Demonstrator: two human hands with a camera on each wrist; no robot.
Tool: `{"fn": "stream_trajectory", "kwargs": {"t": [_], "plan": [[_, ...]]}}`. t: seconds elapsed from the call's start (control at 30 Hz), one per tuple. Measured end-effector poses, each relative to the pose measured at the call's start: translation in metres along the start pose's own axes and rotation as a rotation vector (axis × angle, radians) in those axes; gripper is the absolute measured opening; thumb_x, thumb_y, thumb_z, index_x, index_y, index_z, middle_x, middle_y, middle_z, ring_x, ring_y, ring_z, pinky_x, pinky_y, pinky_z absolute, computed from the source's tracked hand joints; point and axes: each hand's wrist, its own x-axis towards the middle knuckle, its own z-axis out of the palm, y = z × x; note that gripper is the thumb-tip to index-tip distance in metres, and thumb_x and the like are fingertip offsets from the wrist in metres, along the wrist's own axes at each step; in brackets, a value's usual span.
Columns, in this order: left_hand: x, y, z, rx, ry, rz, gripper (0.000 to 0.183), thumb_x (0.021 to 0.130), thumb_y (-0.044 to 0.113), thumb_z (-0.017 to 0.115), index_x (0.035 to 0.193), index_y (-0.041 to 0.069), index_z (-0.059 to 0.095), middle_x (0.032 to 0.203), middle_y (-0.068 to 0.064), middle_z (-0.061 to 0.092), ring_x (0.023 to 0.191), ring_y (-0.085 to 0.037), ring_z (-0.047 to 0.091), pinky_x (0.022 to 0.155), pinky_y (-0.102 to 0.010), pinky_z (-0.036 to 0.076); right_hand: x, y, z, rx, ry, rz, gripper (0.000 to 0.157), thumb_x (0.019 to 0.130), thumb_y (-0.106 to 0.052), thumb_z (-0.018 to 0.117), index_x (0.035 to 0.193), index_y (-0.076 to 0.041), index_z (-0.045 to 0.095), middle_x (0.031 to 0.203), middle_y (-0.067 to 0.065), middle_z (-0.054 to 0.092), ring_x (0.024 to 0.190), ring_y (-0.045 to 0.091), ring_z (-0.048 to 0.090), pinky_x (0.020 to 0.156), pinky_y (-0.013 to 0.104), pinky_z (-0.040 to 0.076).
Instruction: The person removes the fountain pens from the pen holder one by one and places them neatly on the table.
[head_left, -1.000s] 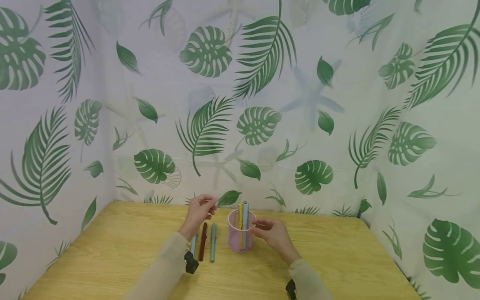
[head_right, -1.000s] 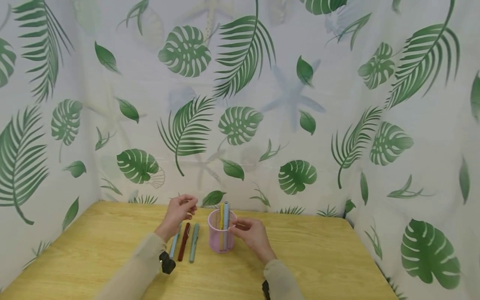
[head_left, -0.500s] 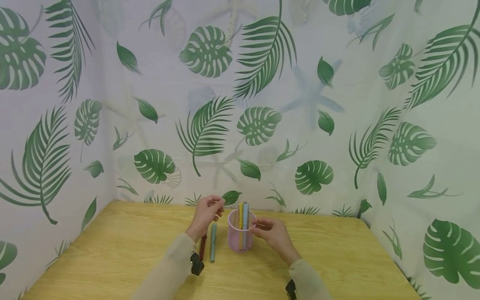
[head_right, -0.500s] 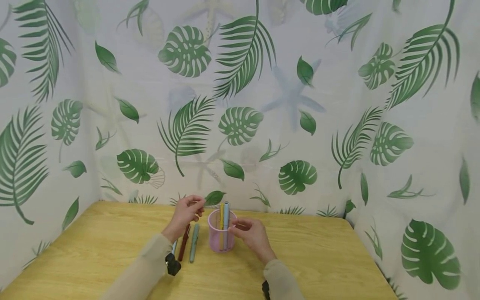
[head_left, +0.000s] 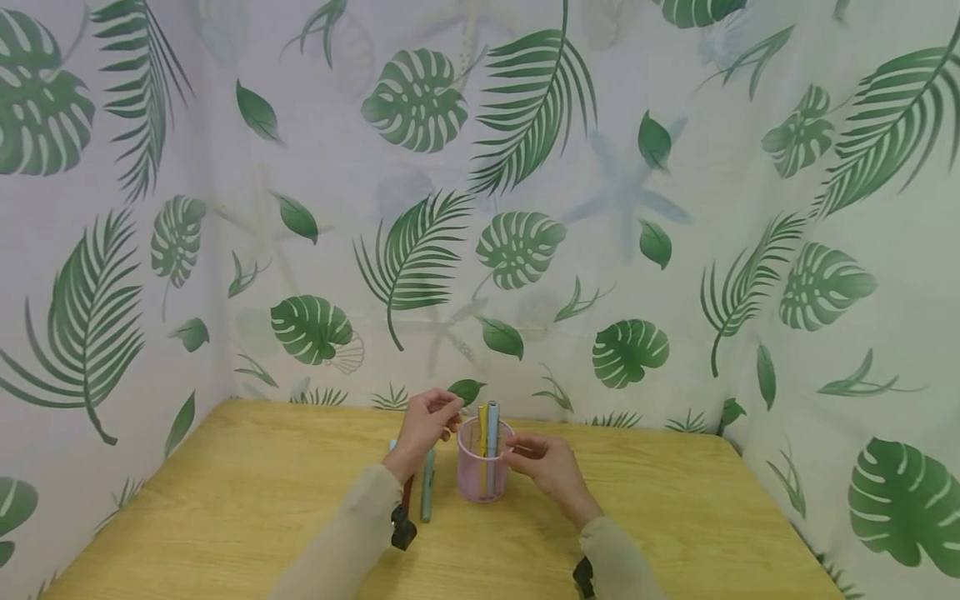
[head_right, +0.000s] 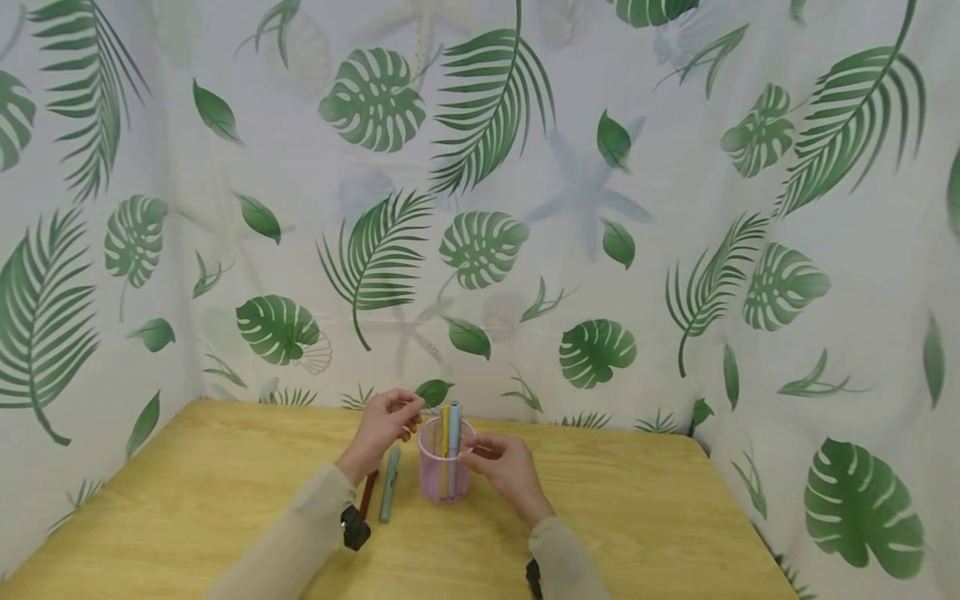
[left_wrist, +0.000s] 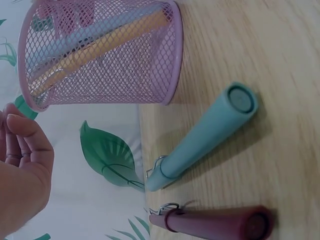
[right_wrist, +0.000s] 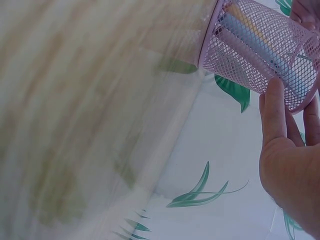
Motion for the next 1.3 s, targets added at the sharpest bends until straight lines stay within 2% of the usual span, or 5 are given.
{"fn": "stream_trajectory", "kwargs": {"t": [0.27, 0.5, 0.77, 1.0, 1.3], "plan": [[0.003, -0.002, 0.008, 0.049, -0.018, 0.085, 0.017, 0.095, 0.014, 0.065, 0.102, -0.001, 0.069, 0.089, -0.016, 0.068, 0.071, -0.015, 0.062, 0.057, -0.022, 0.05, -0.001, 0.0, -0.002, -0.038, -0.01, -0.017, 0.031, 0.085, -0.016, 0.077, 0.111, 0.001, 0.071, 0.121, 0.017, 0.068, 0.115, 0.033, 0.064, 0.089, 0.038, 0.057], [0.004, -0.002, 0.013, 0.079, -0.024, 0.105, 0.021, 0.094, 0.018, 0.067, 0.106, 0.001, 0.07, 0.088, -0.003, 0.068, 0.076, -0.014, 0.06, 0.059, -0.023, 0.048, -0.003, -0.001, -0.002, -0.06, 0.008, -0.02, 0.03, 0.085, -0.015, 0.077, 0.112, -0.001, 0.072, 0.122, 0.015, 0.068, 0.115, 0.032, 0.064, 0.091, 0.04, 0.056], [0.01, -0.001, 0.02, 0.139, -0.057, 0.129, 0.016, 0.091, 0.017, 0.07, 0.105, 0.009, 0.072, 0.103, -0.007, 0.071, 0.087, -0.015, 0.063, 0.071, -0.028, 0.053, -0.005, -0.003, -0.002, -0.071, -0.004, -0.033, 0.033, 0.086, -0.017, 0.076, 0.113, 0.001, 0.07, 0.122, 0.016, 0.068, 0.115, 0.033, 0.064, 0.089, 0.039, 0.057], [0.011, -0.001, 0.025, 0.213, -0.094, 0.158, 0.024, 0.088, 0.02, 0.074, 0.109, 0.009, 0.072, 0.102, -0.005, 0.068, 0.092, -0.016, 0.062, 0.079, -0.03, 0.052, -0.006, -0.005, -0.001, -0.022, -0.015, -0.022, 0.033, 0.087, -0.014, 0.075, 0.114, 0.003, 0.069, 0.124, 0.02, 0.066, 0.118, 0.035, 0.062, 0.09, 0.039, 0.057], [0.005, 0.002, 0.031, 0.269, -0.118, 0.177, 0.021, 0.087, 0.02, 0.075, 0.106, 0.011, 0.074, 0.1, -0.007, 0.067, 0.088, -0.017, 0.059, 0.073, -0.029, 0.05, -0.004, -0.002, -0.002, -0.059, 0.007, -0.007, 0.031, 0.086, -0.016, 0.076, 0.114, -0.002, 0.071, 0.123, 0.013, 0.068, 0.117, 0.032, 0.063, 0.091, 0.041, 0.056]]}}
